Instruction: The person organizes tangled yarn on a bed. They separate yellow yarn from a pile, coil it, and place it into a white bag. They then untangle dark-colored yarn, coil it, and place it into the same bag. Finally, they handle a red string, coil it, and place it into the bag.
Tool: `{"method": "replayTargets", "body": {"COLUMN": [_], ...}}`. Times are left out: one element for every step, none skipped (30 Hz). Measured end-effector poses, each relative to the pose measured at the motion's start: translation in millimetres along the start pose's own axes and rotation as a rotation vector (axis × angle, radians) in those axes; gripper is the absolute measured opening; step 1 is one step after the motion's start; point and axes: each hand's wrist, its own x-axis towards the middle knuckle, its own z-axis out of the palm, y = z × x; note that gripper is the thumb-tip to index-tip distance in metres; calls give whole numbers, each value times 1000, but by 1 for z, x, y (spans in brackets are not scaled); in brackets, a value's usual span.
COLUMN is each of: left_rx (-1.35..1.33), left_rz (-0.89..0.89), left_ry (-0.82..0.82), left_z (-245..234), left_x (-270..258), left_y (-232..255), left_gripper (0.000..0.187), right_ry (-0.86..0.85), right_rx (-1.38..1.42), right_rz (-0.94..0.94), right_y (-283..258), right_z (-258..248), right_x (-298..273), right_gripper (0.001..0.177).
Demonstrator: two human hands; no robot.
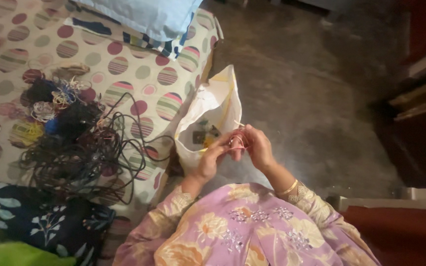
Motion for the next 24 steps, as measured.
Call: {"method": "replayTargets", "body": {"left_rx": [-79, -159, -103, -50, 3, 131, 259, 386, 348, 308, 267, 414, 560, 710, 790, 870, 950, 1022, 1095, 1167, 1141, 1114, 1088, 1075], "left_rz": [-3, -9, -3, -1, 1, 11, 21, 29, 9, -11, -31, 6, 43, 76, 91, 107, 123, 176, 229, 281, 217, 157, 97, 69], "left_ry": [1, 2, 10, 18, 25, 87, 148, 210, 231, 257, 283, 288, 291, 288, 307, 326, 343, 361, 378, 395, 406, 419, 432, 454], "left_z": [-3, -7, -13, -19, -25, -30, -34, -39, -46, -53, -58, -61, -63, -65, -66, -69, -71, -76, -82, -90, -99, -110, -123, -135], "left_x": [-3, -8, -11, -13, -15, -14, -13, -13, -15, -19, -24, -30, -35, -40, -43, -42, -40, -36, -31, -27, -22, -15, -9, -2], "left_y": [-3, -6, -8, -10, -11, -14, -17, -19, -17, -14, -11, -7, -2, 4, 11, 17, 23, 29, 32, 33, 31, 26, 17, 3], "left_gripper": [68, 74, 75, 76, 77, 71, 65, 60, 58, 56, 54, 52, 50, 48, 48, 48, 48, 47, 46, 44, 42, 40, 37, 40], "right_ry": [27, 57, 86, 130, 175, 220, 154, 87, 19, -43, -104, -161, -169, -177, -185, -122, -60, 2, 87, 170, 253, 211, 168, 120], "right_rx": [-78, -155, -231, -228, -225, -224, -231, -239, -245, -140, -33, 75, 0, -70, -139, -264, -389, -518, -529, -539, -549, -572, -594, -622], "right_rz": [-1, 0, 1, 28, 54, 78, 128, 179, 229, 309, 389, 473, 490, 505, 520, 477, 435, 389, 326, 264, 202, 237, 273, 306], "right_y": [9, 18, 29, 38, 46, 53, 58, 61, 63, 62, 60, 61, 65, 72, 80, 89, 96, 100, 97, 89, 78, 61, 38, 14], "right_z": [0, 1, 0, 0, 0, -1, 1, 3, 7, 9, 9, 11, 11, 10, 9, 9, 11, 13, 15, 16, 20, 25, 28, 33], "right_x": [2, 1, 2, 4, 9, 13, 14, 16, 18, 20, 21, 22, 23, 23, 23, 25, 26, 30, 34, 37, 38, 36, 32, 31], "right_gripper": [65, 65, 66, 63, 61, 59, 59, 59, 59, 55, 51, 49, 46, 44, 41, 37, 33, 31, 27, 24, 22, 20, 19, 18]}}
